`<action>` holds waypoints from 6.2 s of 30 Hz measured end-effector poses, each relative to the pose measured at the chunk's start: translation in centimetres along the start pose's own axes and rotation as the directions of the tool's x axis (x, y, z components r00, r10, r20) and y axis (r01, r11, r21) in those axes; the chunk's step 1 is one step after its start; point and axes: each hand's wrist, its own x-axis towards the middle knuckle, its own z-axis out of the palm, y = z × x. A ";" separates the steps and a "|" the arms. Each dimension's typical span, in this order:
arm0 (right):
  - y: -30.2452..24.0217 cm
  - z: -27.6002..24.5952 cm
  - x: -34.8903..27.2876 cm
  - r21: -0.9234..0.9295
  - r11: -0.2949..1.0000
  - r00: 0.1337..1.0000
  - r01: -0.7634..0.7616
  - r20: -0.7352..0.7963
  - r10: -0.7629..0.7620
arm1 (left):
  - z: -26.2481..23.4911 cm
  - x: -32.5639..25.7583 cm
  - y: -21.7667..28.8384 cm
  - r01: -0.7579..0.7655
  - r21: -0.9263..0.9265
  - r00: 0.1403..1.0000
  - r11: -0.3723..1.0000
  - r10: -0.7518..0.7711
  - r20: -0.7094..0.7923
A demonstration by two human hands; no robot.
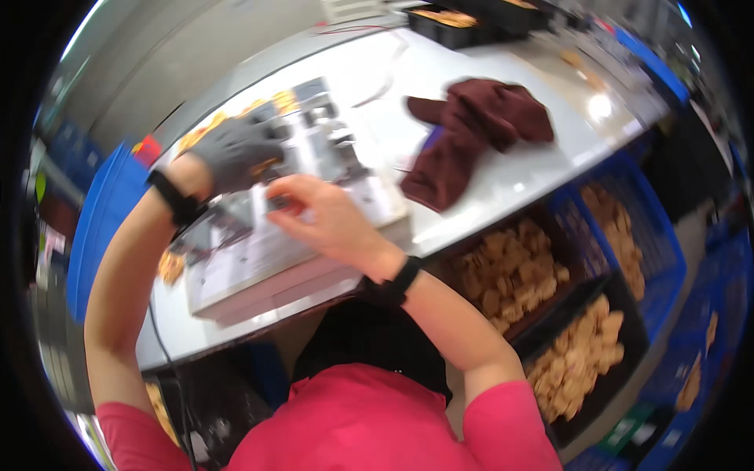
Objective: The person assembles yellow plastic electrical components onto a white testing board using a screwdriver. They pick up components from a black bin, place them into metal clamps on the board, and tighten them with a screwdriver. The person also uses a handheld black device to test the components while they are mounted on the board.
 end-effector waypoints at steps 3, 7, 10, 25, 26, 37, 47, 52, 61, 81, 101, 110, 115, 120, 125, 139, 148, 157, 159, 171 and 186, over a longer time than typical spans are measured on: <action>0.5 -0.4 -0.1 -0.026 0.997 0.997 0.075 -0.031 -0.076 | -0.8 0.2 -0.1 0.077 -0.043 0.996 0.996 -0.075 0.051; 0.8 -0.1 0.1 0.003 0.998 0.994 0.068 -0.081 -0.067 | -4.3 -2.7 -1.7 -0.030 -0.206 0.975 0.978 -0.017 -0.223; 0.6 -0.5 -0.6 -0.074 0.987 0.933 0.141 -0.323 -0.158 | -8.8 -4.1 0.2 0.027 -0.340 0.986 0.940 -0.081 -0.146; -4.2 -14.8 -25.5 0.057 0.694 0.584 -0.718 -0.493 0.645 | -4.1 -9.4 15.2 -0.061 -0.751 0.991 0.657 -0.048 -0.122; -3.0 -17.8 -30.1 -0.017 0.611 0.515 -0.791 -0.559 0.650 | -3.8 -10.8 14.5 -0.056 -0.768 0.990 0.638 -0.065 -0.127; 0.8 -34.8 -61.0 0.282 -0.159 -0.319 -0.946 -0.897 0.306 | 9.3 -30.9 -0.2 0.731 -0.662 0.342 0.167 -0.929 0.144; -3.5 -14.1 -18.4 -0.120 0.458 0.474 -0.881 -0.206 0.856 | 15.5 -29.3 -1.3 0.911 -0.310 0.347 0.271 -0.910 0.225; -8.8 -2.6 -7.1 0.092 0.741 0.725 -0.665 0.315 0.612 | 15.3 -30.9 0.5 0.930 -0.271 0.312 0.249 -0.924 0.221; -7.0 10.7 2.7 0.197 0.812 0.822 -0.549 0.308 0.480 | 12.1 -34.1 3.7 -0.085 -0.840 0.331 -0.536 -0.811 0.483; -3.5 15.9 3.5 0.223 0.849 0.869 -0.480 0.254 0.424 | 10.7 -34.3 5.3 -0.645 -0.608 0.368 -0.463 -0.885 0.285; -2.0 16.5 1.8 0.342 0.874 0.914 -0.346 0.334 0.231 | 11.3 -30.8 -0.2 -0.256 -0.904 0.383 -0.343 -0.894 0.231; -2.7 16.5 1.8 0.324 0.882 0.912 -0.342 0.341 0.228 | 11.8 -25.7 -6.2 0.262 -0.756 0.536 0.600 -0.742 -0.403; -2.6 16.2 1.9 0.293 0.898 0.915 -0.328 0.335 0.225 | 9.4 -22.4 -5.9 0.308 -0.518 0.653 0.798 -0.573 -0.494; -2.8 16.3 1.8 0.252 0.923 0.925 -0.291 0.321 0.204 | 6.9 -21.2 -3.3 0.257 -0.335 0.849 0.906 -0.378 -0.370; -2.7 16.4 1.8 0.282 0.913 0.926 -0.296 0.318 0.202 | 7.1 -20.9 -2.8 0.262 -0.392 0.843 0.882 -0.407 -0.352; -2.1 16.5 1.0 0.192 0.957 0.972 -0.219 0.128 0.196 | 8.2 -23.2 -5.7 0.388 -0.514 0.771 0.765 -0.575 -0.272; -3.5 14.4 0.8 -0.101 0.988 0.952 -0.115 0.274 0.139 | 14.8 -23.8 -9.6 0.757 -0.236 0.652 0.609 -0.728 0.213; -2.6 16.0 0.5 -0.361 0.912 0.936 0.194 0.346 -0.062 | 17.0 -22.8 -6.6 0.676 -0.226 0.729 0.701 -0.681 0.067; -2.5 16.6 0.5 -0.417 0.873 0.930 0.252 0.353 -0.100 | 16.6 -23.9 -5.4 0.657 -0.233 0.744 0.717 -0.666 0.050; -1.4 17.3 1.1 -0.424 0.882 0.954 0.205 0.286 -0.085 | 13.8 -28.5 0.4 0.591 -0.571 0.719 0.570 -0.693 0.053; -4.7 13.0 0.6 -0.291 0.943 0.974 0.163 0.199 -0.106 | 10.5 -35.1 5.9 -0.699 -0.480 0.449 -0.531 -0.847 0.285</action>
